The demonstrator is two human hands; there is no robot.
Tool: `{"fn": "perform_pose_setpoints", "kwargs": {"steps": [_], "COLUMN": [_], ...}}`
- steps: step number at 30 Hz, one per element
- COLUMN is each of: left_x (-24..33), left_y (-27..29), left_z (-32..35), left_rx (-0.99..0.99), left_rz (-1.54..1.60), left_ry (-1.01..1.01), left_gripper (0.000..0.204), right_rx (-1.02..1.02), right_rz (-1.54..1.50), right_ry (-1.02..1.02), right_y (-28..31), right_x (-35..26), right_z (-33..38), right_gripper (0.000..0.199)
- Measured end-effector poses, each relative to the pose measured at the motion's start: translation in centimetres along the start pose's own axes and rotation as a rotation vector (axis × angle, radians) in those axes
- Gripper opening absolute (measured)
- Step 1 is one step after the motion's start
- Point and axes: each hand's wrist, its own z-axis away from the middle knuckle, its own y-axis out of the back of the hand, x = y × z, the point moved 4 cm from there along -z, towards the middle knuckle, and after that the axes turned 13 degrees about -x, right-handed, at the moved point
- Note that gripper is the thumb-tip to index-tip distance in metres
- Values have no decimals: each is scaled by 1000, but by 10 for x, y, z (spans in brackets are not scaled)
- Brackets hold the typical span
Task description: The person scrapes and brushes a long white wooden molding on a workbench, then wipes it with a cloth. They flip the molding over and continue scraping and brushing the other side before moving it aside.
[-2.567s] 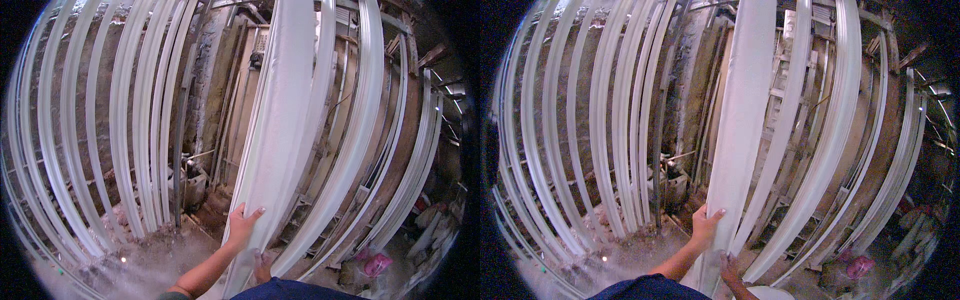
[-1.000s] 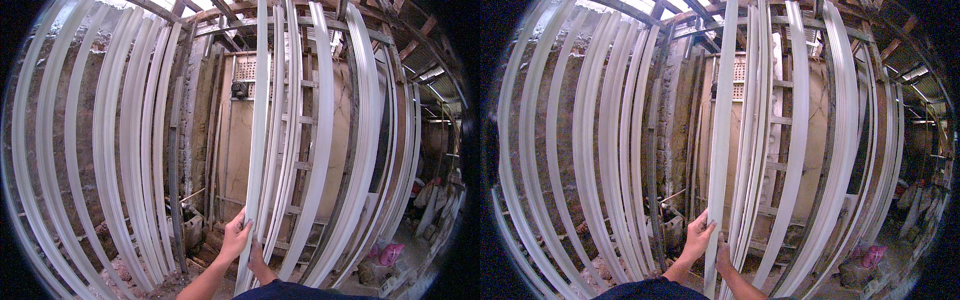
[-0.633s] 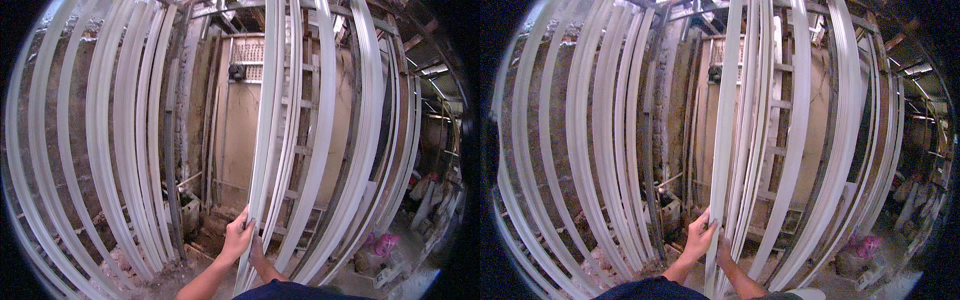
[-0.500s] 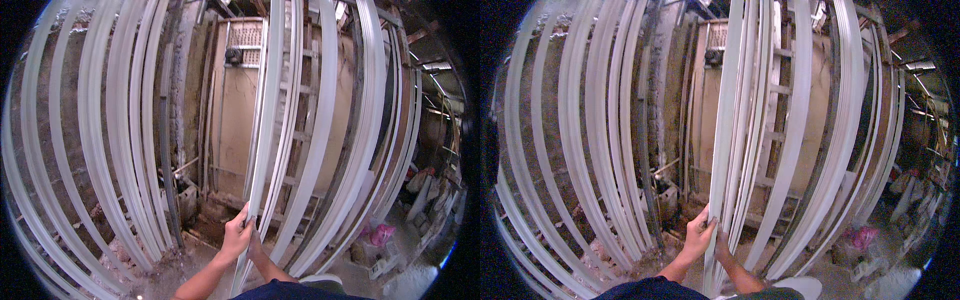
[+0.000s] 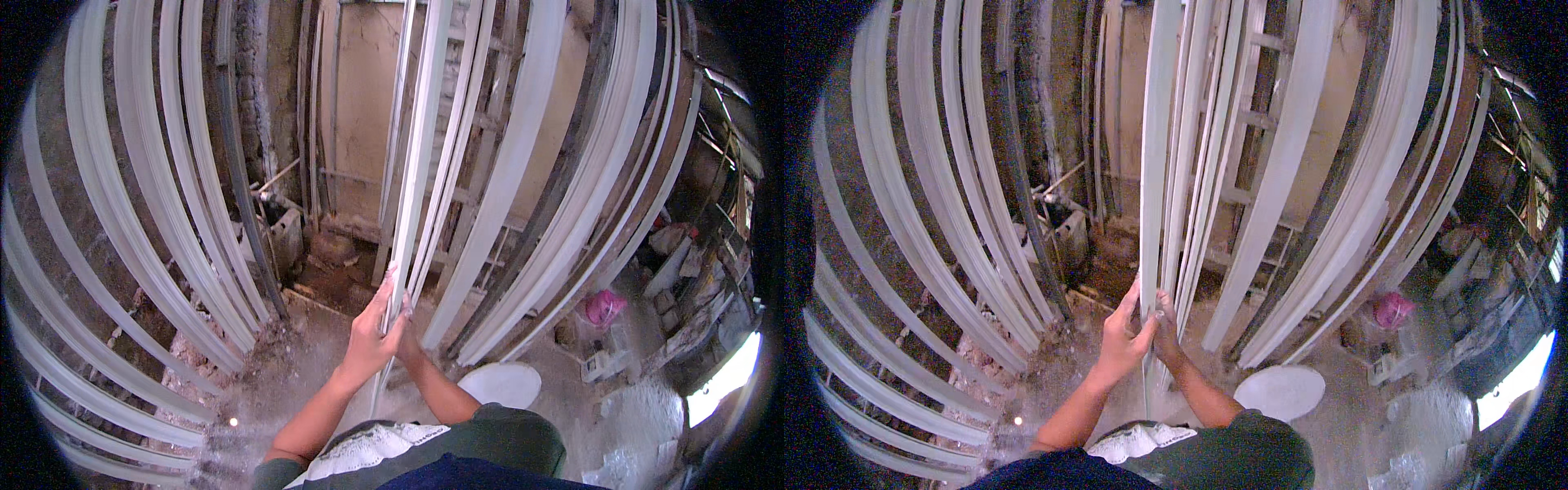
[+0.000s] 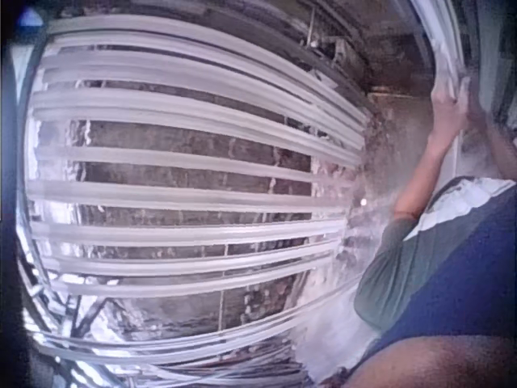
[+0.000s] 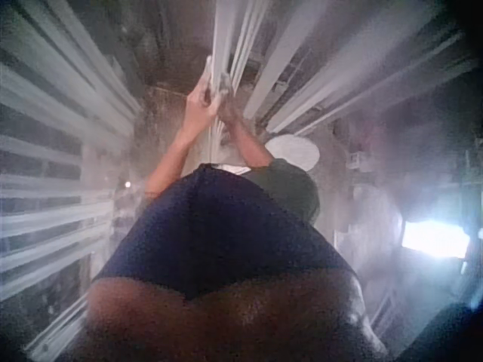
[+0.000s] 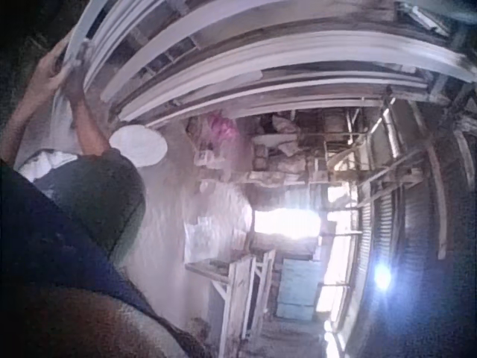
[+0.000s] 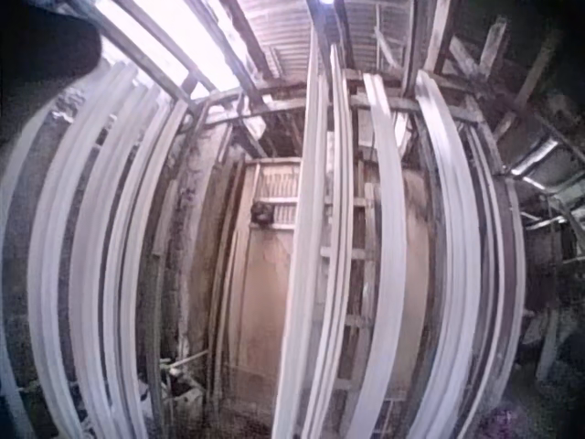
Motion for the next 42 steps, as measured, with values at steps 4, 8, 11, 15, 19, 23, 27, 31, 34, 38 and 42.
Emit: {"fn": "perform_pose_setpoints", "kwargs": {"steps": [4, 8, 11, 15, 19, 23, 27, 31, 34, 38, 42], "left_x": [-48, -70, -90, -135, -165, -227, -252, -302, -347, -267, -172], "left_y": [-12, -16, -22, -25, -29, -30, -51, -108, -162, -312, -451], "left_z": [35, 51, 54, 82, 120, 156, 198, 258, 307, 330, 337], "left_rx": [-81, -83, -36, 38, 42, 83, -111, -216, -466, -751, -1486], "left_rz": [36, 202, 167, 165, -113, -62, 20, 326, 669, 526, 18], "left_ry": [204, 320, 192, 240, 354, 454, 640, 923, 1197, 1177, 865], "left_gripper": [64, 57, 53, 45, 37, 47, 63, 49, 48, 47, 41], "right_rx": [0, 18, 38, -11, -260, -225, 70, 460, 475, 507, 908], "right_rz": [185, 357, 294, 465, 938, 1022, 1060, 1173, 916, 812, 888], "right_ry": [91, 34, -7, -212, -500, -861, -1416, -974, -1206, -1199, -999], "right_y": [-30, -22, -7, -3, 17, 45, 101, 123, 120, 140, 152], "right_x": [-9, 19, 37, 38, 52, 25, 35, 32, -43, -96, -153], "right_z": [17, 46, 66, 92, 184, 303, 464, 584, 593, 671, 765], "right_gripper": [50, 53, 52, 57, 57, 49, 42, 44, 49, 49, 50]}}
